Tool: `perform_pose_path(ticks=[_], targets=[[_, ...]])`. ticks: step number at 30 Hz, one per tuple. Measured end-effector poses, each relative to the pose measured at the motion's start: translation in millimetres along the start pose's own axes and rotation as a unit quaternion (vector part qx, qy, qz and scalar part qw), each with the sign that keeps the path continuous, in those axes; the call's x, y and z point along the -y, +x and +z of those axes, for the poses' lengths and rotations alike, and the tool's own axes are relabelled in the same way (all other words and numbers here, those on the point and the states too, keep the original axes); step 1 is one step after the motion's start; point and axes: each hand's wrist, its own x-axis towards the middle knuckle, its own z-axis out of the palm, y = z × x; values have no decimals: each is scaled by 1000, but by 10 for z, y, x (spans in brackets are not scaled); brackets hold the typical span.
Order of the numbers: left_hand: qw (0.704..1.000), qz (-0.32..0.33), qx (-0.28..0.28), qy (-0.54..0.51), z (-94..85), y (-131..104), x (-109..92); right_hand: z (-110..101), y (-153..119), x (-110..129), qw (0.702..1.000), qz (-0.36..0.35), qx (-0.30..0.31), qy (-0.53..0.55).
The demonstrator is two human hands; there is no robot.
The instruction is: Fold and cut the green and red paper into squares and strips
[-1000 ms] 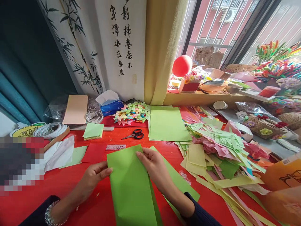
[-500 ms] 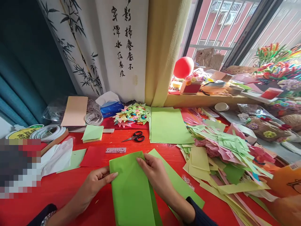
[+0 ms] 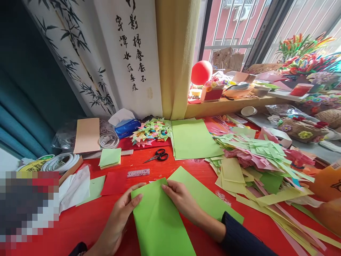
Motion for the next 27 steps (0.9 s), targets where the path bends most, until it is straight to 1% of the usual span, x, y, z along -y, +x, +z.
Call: perform_pose_path(ticks=[3,6,11,13,15,18,21,27], targets=[[999,21,-9,23,-15,-8,-15,16,2,-19,1000,4,-7,0],[997,48,-15,57,-42,-9,-59,9,-8,13,1000,-1,-10,-3],[984,88,-42,147,-49,-7,-115,-19,-21,58,998,-50,-40,-19],[981,105,-50,157,-14,-17,-128,-37,-33,77,996,-65,-49,-25],[983,110,-53,140,42,-35,-143,-61,-58,110,995,-76,-56,-29],[990,94,-55,86,138,-71,-164,-99,-111,176,994,-87,-66,-28],[995,77,-43,40,200,-102,-167,-128,-159,234,992,-95,-73,-32],[998,54,5,10,190,-132,-165,-134,-190,272,993,-94,-61,-27]])
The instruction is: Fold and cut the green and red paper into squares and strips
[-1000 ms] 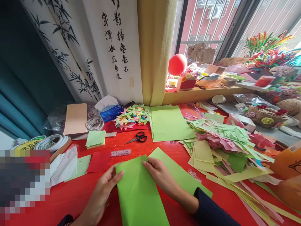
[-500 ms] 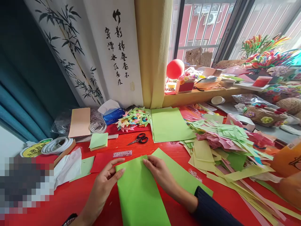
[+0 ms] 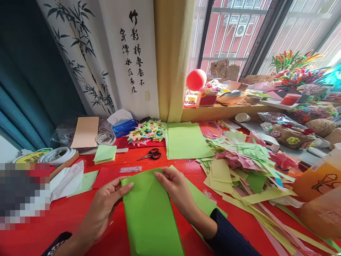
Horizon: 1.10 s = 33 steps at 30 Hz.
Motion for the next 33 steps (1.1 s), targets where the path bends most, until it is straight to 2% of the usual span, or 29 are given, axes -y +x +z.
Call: perform_pose_path(ticks=[6,12,20,33], targets=[[1000,4,-14,-3,-44,10,-20,21,-12,18,999,7,26,34],[999,-16,-40,10,-32,-17,-54,9,-41,47,999,13,31,16],[999,-23,21,14,-35,-29,-35,15,-50,35,999,16,29,14],[1000,1,-3,29,-59,-21,22,17,-54,-6,999,17,27,32]])
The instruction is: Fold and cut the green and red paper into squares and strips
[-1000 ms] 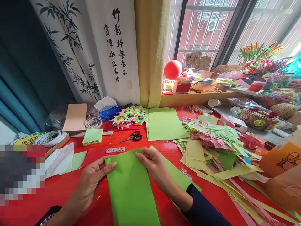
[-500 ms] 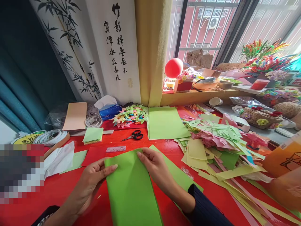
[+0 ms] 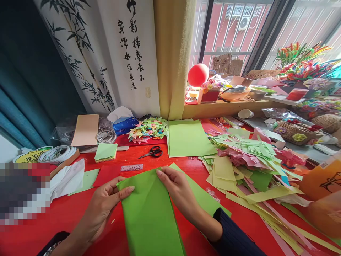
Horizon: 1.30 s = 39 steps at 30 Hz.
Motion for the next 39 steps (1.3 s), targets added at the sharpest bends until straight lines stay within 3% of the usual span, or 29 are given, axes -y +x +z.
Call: perform_pose_path(ticks=[6,13,27,31,35,39], targets=[[1000,-1,-19,-5,5,11,-13,-5,1,-21,999,-20,-12,-45],[996,27,-81,23,-34,18,-19,-4,10,2,992,-55,-46,-104],[986,83,-98,107,-33,-4,16,-1,30,-39,998,-22,-32,-52],[995,34,-43,81,-12,37,21,-15,57,-53,999,-1,-44,-32],[999,-8,-22,42,-27,82,9,-65,103,-87,999,37,5,-17],[996,-10,-33,77,-65,117,24,-184,194,-133,993,79,62,-63]])
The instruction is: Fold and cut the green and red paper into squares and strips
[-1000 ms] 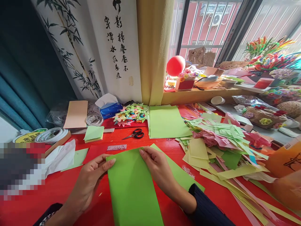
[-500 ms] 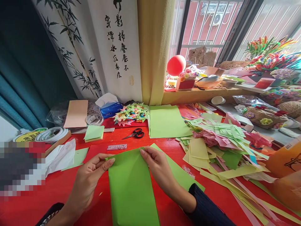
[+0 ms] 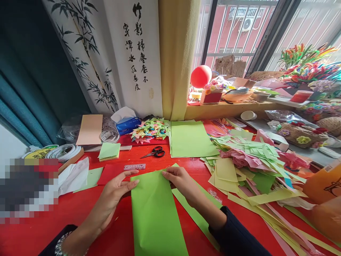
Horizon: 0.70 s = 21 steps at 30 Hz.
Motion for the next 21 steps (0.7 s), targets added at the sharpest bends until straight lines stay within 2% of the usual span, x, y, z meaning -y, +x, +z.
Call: perform_pose_path(ticks=[3,5,7,10,12,14,16,18,21], targets=[[1000,4,5,22,-8,19,27,-71,62,9,985,-36,-48,-164],[1000,4,23,21,-8,28,47,-48,81,69,949,-87,-90,-289],[999,8,45,13,-11,41,68,48,88,174,911,-137,-80,-381],[998,25,59,18,-29,66,100,270,131,357,852,-200,14,-484],[998,35,51,31,-46,80,113,397,203,460,800,-224,63,-553],[998,37,31,46,-58,88,118,461,298,544,742,-246,112,-613],[998,36,13,52,-65,89,114,455,393,629,697,-259,164,-648],[998,43,-5,52,-71,88,107,404,473,730,682,-243,217,-655],[997,57,-31,50,-88,87,93,337,560,891,691,-197,289,-633]])
